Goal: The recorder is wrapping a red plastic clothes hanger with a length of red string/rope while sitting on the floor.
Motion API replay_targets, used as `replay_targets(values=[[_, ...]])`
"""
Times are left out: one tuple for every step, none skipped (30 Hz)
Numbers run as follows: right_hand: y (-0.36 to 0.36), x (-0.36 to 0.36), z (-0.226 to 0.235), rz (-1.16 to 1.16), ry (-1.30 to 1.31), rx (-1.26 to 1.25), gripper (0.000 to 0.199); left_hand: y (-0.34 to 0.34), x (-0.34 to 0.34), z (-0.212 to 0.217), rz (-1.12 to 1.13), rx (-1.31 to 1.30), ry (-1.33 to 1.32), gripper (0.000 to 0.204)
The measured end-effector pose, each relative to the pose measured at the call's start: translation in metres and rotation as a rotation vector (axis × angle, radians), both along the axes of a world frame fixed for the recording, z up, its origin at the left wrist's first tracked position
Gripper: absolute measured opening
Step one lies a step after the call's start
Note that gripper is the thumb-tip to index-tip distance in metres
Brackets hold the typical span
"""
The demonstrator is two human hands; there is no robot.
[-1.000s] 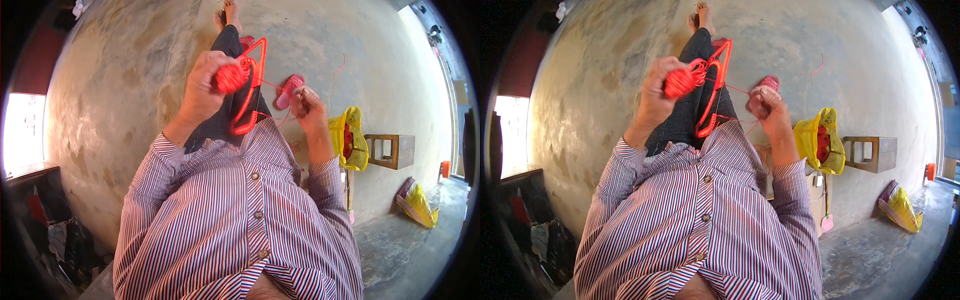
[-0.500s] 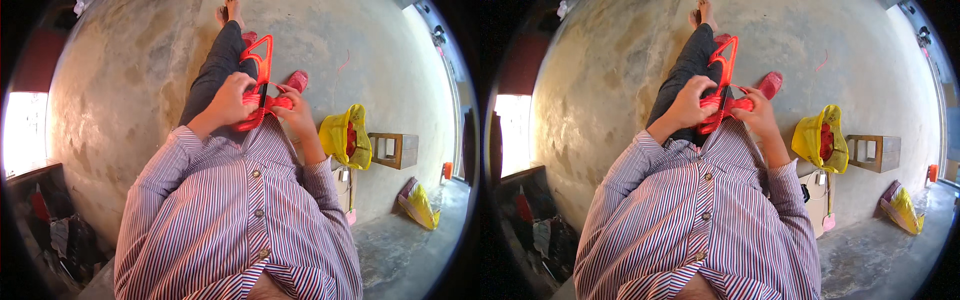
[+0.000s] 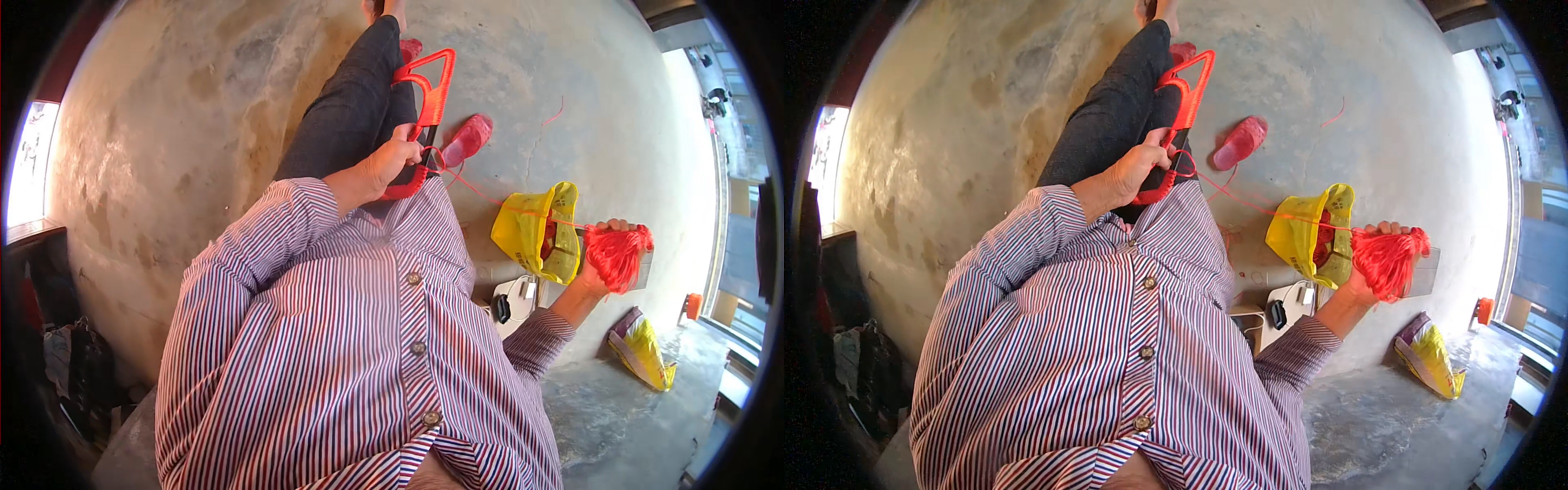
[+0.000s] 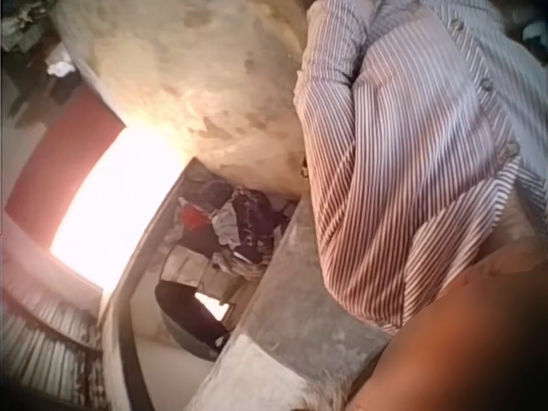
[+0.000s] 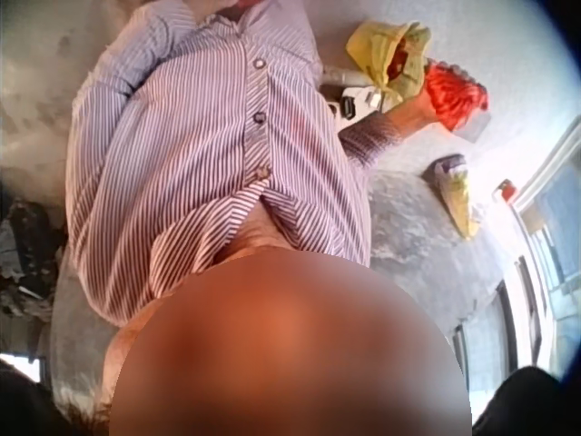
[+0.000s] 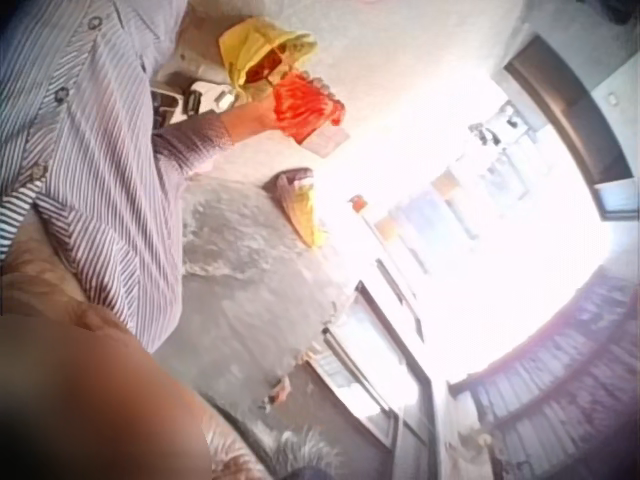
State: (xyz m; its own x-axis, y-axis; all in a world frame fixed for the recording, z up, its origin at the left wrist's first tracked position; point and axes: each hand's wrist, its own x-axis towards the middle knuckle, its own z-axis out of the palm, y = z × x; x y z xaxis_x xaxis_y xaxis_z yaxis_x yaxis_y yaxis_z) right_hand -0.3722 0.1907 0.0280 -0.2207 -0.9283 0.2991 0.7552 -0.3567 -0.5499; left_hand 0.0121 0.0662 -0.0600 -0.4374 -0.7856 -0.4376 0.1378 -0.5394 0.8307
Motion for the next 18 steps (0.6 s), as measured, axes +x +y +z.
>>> replay_targets(values=[[0.001,-0.007,-0.014,-0.157,0.103,0.158,0.042,0.002,0.000,0.002,0.003,0.000,0.004,0.066],[0.000,-0.010,-0.024,-0.315,0.201,0.315,0.043,0.003,0.000,0.004,0.001,-0.016,-0.003,0.067],[-0.012,0.026,-0.032,-0.352,0.150,0.454,0.050,0.003,-0.001,0.005,-0.004,-0.034,-0.015,0.068],[-0.025,0.049,-0.044,-0.111,0.215,0.476,0.053,0.002,-0.003,0.004,-0.023,-0.015,-0.026,0.068],[-0.036,0.076,-0.054,0.151,0.282,0.466,0.056,0.004,-0.002,0.006,-0.009,-0.028,-0.039,0.068],[-0.036,0.135,-0.044,0.057,0.464,0.385,0.054,0.005,-0.004,0.007,-0.013,-0.039,-0.049,0.069],[-0.035,0.162,-0.060,0.163,0.550,0.590,0.049,0.004,-0.005,0.006,-0.029,-0.039,-0.057,0.069],[-0.039,0.181,-0.077,0.296,0.636,0.781,0.045,0.005,-0.003,0.003,-0.023,-0.049,-0.036,0.069],[-0.043,0.191,-0.074,0.295,0.626,0.779,0.045,0.005,-0.002,0.002,-0.029,-0.056,-0.011,0.069],[-0.047,0.199,-0.065,0.297,0.590,0.759,0.038,0.003,-0.002,0.001,-0.036,-0.057,-0.019,0.069],[-0.049,0.203,-0.056,0.302,0.555,0.739,0.031,0.003,-0.002,-0.001,-0.027,-0.044,-0.037,0.069],[-0.050,0.201,-0.042,0.304,0.551,0.738,0.031,0.003,-0.003,-0.001,-0.015,-0.031,-0.051,0.068],[-0.049,0.196,-0.025,0.349,0.413,0.651,0.027,0.003,-0.002,-0.002,-0.004,-0.018,-0.064,0.068],[-0.048,0.193,-0.011,0.398,0.279,0.557,0.023,0.003,0.000,0.000,0.003,-0.023,-0.066,0.068],[-0.045,0.191,0.000,0.446,0.277,0.553,0.019,0.001,-0.002,0.005,0.007,0.020,-0.055,0.068],[-0.040,0.194,0.005,0.436,0.281,0.556,0.019,0.000,-0.003,0.008,0.011,0.063,-0.044,0.069],[-0.033,0.201,0.011,0.412,0.363,0.587,0.020,0.000,-0.006,0.009,0.000,0.061,-0.035,0.069],[-0.028,0.208,0.014,0.394,0.440,0.616,0.020,0.003,-0.007,0.008,0.022,0.054,-0.041,0.068]])
